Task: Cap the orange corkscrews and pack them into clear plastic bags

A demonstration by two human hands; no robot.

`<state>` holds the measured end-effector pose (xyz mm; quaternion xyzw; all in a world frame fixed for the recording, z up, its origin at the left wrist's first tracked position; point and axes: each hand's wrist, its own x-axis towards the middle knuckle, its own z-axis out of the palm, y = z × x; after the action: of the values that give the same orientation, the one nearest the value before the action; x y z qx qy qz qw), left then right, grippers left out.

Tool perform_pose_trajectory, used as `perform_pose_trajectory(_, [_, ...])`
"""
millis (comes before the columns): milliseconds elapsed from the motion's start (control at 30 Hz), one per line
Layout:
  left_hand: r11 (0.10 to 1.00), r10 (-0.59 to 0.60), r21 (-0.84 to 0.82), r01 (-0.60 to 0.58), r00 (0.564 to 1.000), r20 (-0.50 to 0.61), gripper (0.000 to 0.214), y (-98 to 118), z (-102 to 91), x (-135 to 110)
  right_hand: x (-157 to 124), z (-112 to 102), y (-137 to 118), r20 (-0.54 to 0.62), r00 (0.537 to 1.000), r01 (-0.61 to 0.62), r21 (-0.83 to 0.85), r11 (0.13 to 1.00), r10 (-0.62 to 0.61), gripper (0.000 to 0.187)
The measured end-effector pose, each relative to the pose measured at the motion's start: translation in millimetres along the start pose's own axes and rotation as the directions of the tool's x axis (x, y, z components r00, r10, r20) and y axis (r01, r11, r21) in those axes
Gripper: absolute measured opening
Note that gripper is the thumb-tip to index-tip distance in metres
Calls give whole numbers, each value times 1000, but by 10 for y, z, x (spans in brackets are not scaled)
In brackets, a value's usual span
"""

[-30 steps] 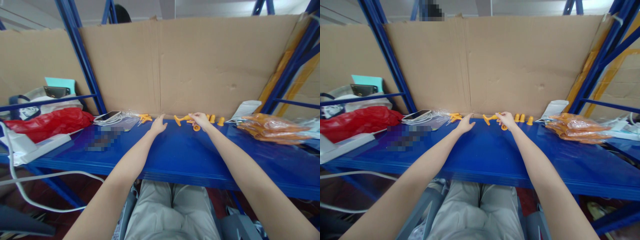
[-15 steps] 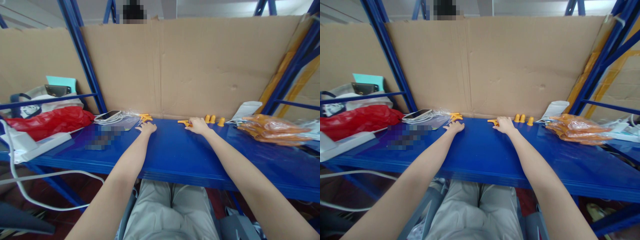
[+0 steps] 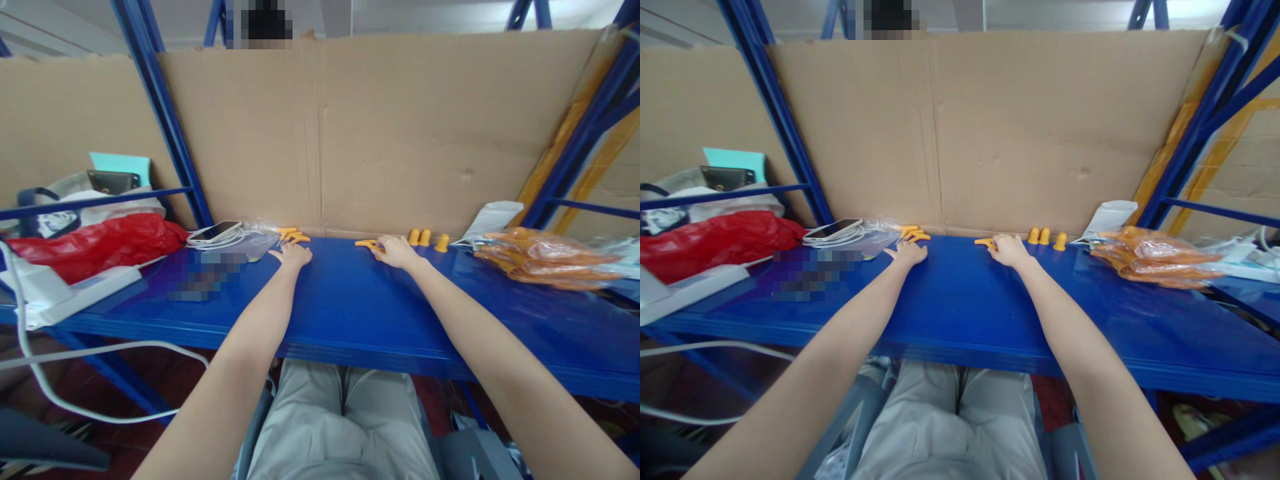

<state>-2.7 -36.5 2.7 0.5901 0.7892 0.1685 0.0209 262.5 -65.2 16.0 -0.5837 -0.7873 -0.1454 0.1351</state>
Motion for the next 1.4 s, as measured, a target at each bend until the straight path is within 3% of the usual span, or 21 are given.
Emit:
perform_pose_trajectory(167, [997,61,-42,-61,998,-1,56,50,-43,-41,-8,-15,-11,12,1000,1,-4,1000,-1,25])
perform_pose_trajectory(433, [954,294,-73,-292,956,22,33,128,-41,-60,-26,-57,-35,42,999,-8,0,1000,8,26])
perform_pose_trajectory(600, [860,509,-50,-508,860,31,34,154,-8,-43,-27,-52,-33,43,999,-16,2,1000,15,27])
perform_pose_trajectory(800, [674,738,-67,-736,668,94,38,337,11,-172,-40,-89,-54,58,998,-20,-18,1000,21,30])
perform_pose_trajectory(933, [628,778,-81,-774,621,92,39,462,36,-280,-42,-108,-47,56,998,-9,-20,1000,10,31])
perform_pose_trajectory(1000, [631,775,-51,-774,627,82,39,467,45,-290,-30,-101,-25,35,999,-18,-15,1000,19,30])
perform_pose_trajectory(1067, [667,744,-11,-745,665,65,40,431,51,-273,-14,-91,8,6,999,-51,6,999,51,29])
perform_pose_trajectory(1167, [783,619,40,-621,784,53,49,339,53,-226,5,-86,75,-46,988,-142,55,988,144,29])
perform_pose_trajectory(1267, [884,454,58,-464,882,124,53,260,49,-184,4,-91,180,-107,958,-259,83,962,267,28])
perform_pose_trajectory(1400, [905,402,54,-423,889,219,46,218,36,-150,-35,-74,398,-171,882,-423,125,897,440,31])
